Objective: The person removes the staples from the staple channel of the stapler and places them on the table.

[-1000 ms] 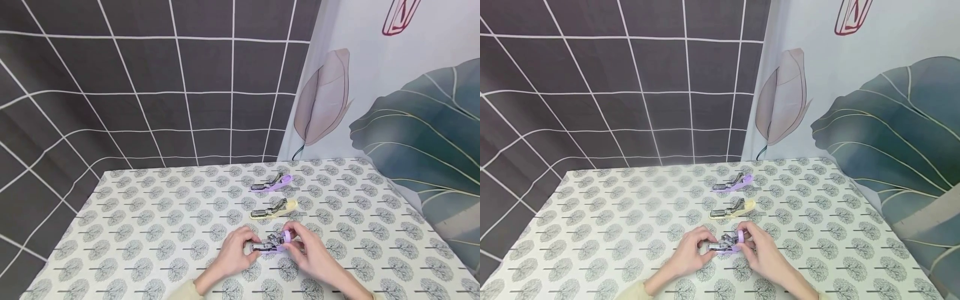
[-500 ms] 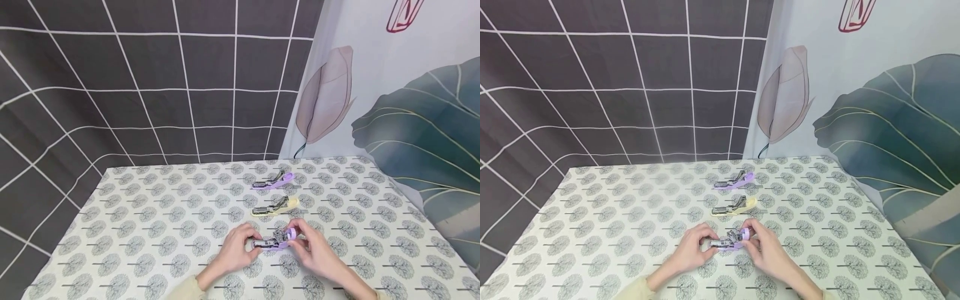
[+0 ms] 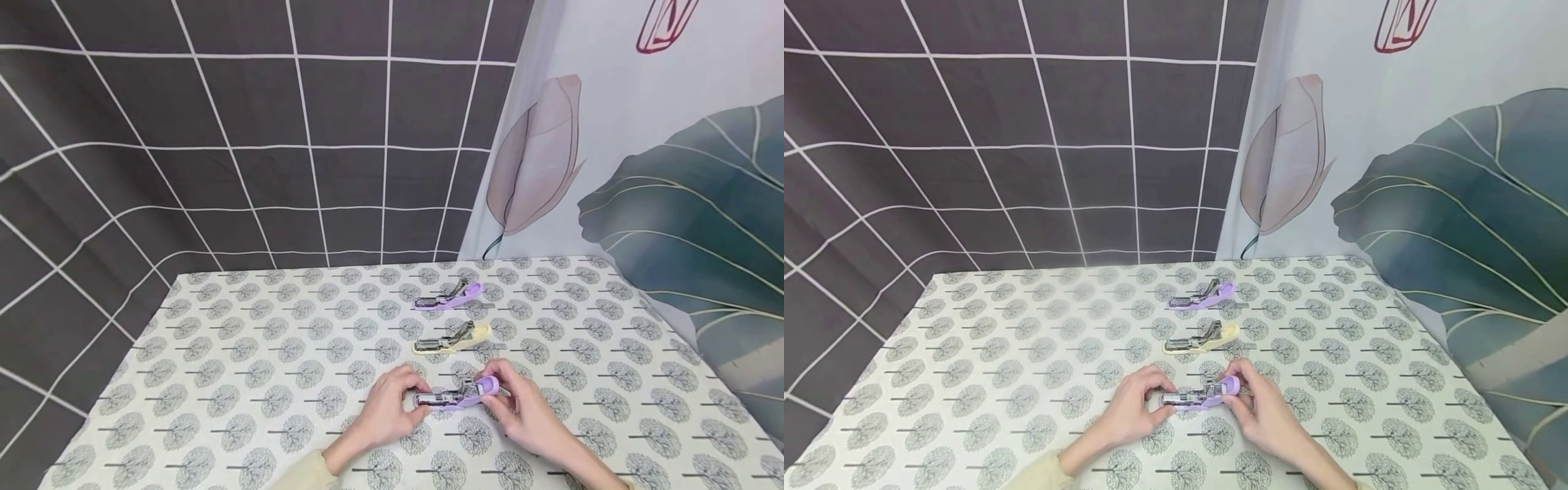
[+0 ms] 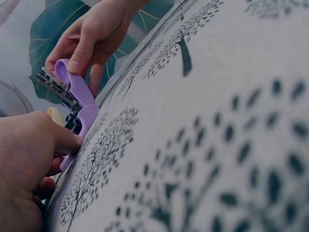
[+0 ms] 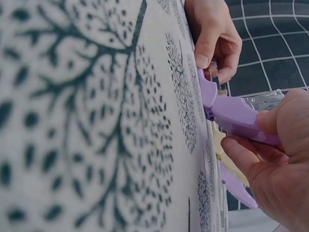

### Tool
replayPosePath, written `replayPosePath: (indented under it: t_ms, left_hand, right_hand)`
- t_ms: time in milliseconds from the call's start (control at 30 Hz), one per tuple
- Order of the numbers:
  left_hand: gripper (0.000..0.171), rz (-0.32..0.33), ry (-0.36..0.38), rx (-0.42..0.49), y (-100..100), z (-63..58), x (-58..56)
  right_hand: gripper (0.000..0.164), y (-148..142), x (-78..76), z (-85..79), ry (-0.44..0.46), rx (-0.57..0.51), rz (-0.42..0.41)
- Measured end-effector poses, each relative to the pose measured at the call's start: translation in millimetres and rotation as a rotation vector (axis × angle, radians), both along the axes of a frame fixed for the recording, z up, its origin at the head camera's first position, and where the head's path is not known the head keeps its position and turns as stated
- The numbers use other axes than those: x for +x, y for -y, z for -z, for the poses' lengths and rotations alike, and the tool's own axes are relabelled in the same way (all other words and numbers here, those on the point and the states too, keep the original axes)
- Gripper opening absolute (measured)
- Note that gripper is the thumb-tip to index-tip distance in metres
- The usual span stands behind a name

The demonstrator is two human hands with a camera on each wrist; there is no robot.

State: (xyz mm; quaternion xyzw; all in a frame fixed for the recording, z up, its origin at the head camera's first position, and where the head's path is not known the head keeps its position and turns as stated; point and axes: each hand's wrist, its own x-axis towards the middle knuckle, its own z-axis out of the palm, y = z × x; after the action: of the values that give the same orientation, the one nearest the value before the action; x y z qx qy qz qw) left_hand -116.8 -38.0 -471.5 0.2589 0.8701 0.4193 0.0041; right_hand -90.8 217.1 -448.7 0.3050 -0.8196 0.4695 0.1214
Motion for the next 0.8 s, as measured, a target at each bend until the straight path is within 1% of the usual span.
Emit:
replayPosePath:
  t_ms: [233,367,567,667,800]
  left_hand:
    - [0.024,-0.004,-0.016,-0.010,0,2.5,1.1]
    - [0.024,-0.002,-0.031,-0.010,-1,3.6,1.4]
    - [0.024,0.005,-0.046,-0.001,-1,3.1,0.5]
    - [0.024,0.009,-0.048,-0.003,-1,2.8,1.1]
    - [0.023,0.002,-0.051,-0.005,0,2.7,2.3]
  right_hand:
    - [0.039,-4,1.5,-0.7,0.019,0.035,0.038]
    - [0.039,-7,2.2,2.4,0.036,0.051,0.053]
    - [0.039,-11,3.3,5.3,0.079,0.058,0.065]
    - [0.040,-12,3.6,5.4,0.085,0.067,0.073]
    - [0.038,-11,5.0,4.7,0.107,0.076,0.087]
